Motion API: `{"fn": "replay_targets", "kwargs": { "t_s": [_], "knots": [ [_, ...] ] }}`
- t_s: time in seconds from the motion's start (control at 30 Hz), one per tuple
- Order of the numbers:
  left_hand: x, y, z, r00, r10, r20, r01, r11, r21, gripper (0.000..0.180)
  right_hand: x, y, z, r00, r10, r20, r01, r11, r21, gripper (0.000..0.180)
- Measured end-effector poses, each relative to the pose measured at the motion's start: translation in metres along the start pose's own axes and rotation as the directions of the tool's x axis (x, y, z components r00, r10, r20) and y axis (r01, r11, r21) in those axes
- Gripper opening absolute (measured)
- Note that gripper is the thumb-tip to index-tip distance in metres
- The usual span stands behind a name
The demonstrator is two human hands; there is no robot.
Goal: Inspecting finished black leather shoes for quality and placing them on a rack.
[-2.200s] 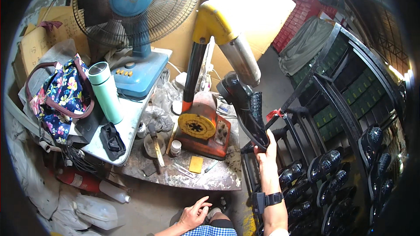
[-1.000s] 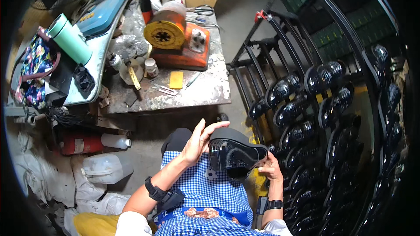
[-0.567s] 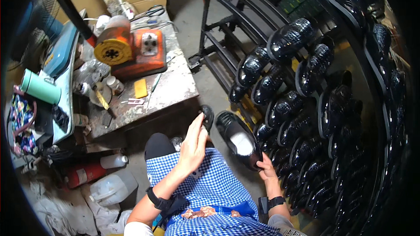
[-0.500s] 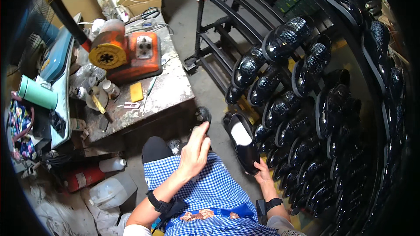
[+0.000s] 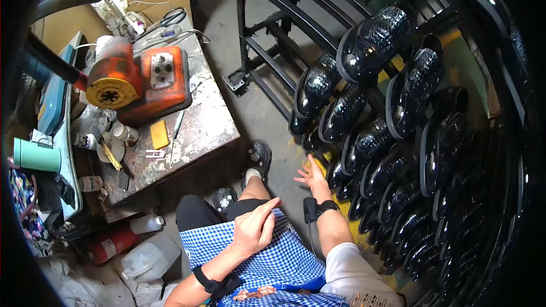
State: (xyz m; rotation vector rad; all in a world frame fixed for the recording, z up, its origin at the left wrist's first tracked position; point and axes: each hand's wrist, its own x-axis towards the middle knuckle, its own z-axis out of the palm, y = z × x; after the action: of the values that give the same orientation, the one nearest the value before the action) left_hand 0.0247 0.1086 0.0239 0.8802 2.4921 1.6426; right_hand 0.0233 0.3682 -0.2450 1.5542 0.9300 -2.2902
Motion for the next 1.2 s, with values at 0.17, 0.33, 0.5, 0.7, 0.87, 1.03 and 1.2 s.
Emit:
{"fn": "replay_targets", "kwargs": {
  "t_s": [0.17, 0.33, 0.5, 0.7, 0.87, 1.03, 1.2],
  "knots": [
    [-0.001, -0.005, -0.001, 0.991, -0.099, -0.088, 0.08, 0.976, -0.201, 0.028, 0.024, 0.017, -0.045, 0.978, -0.142, -0.155, 0.173, 0.963, 0.209, 0.082],
    [-0.006, -0.01, -0.001, 0.986, -0.127, -0.107, 0.092, 0.954, -0.286, 0.028, 0.073, 0.008, -0.107, 0.959, 0.023, -0.283, 0.116, 0.879, 0.463, 0.078],
    [-0.006, -0.012, -0.004, 0.975, -0.162, -0.153, 0.107, 0.942, -0.318, 0.029, 0.094, -0.002, -0.134, 0.856, 0.071, -0.512, 0.309, 0.723, 0.618, 0.063],
    [-0.007, -0.014, -0.007, 0.983, -0.126, -0.136, 0.086, 0.96, -0.266, 0.029, 0.036, -0.009, -0.14, 0.915, 0.097, -0.391, 0.255, 0.614, 0.747, 0.047],
    [-0.012, -0.007, -0.009, 0.952, -0.295, -0.077, 0.22, 0.839, -0.498, 0.027, -0.045, -0.001, -0.152, 0.942, -0.016, -0.334, 0.267, 0.638, 0.722, 0.041],
    [-0.023, -0.015, -0.05, 0.778, -0.571, -0.262, 0.236, 0.652, -0.721, 0.027, -0.138, 0.034, -0.171, 0.925, -0.164, -0.342, 0.305, 0.857, 0.415, 0.03],
    [-0.052, -0.046, -0.124, 0.577, -0.688, -0.441, 0.326, 0.688, -0.648, 0.028, -0.219, 0.057, -0.187, 0.918, -0.097, -0.386, 0.225, 0.926, 0.303, 0.024]
  ]
}}
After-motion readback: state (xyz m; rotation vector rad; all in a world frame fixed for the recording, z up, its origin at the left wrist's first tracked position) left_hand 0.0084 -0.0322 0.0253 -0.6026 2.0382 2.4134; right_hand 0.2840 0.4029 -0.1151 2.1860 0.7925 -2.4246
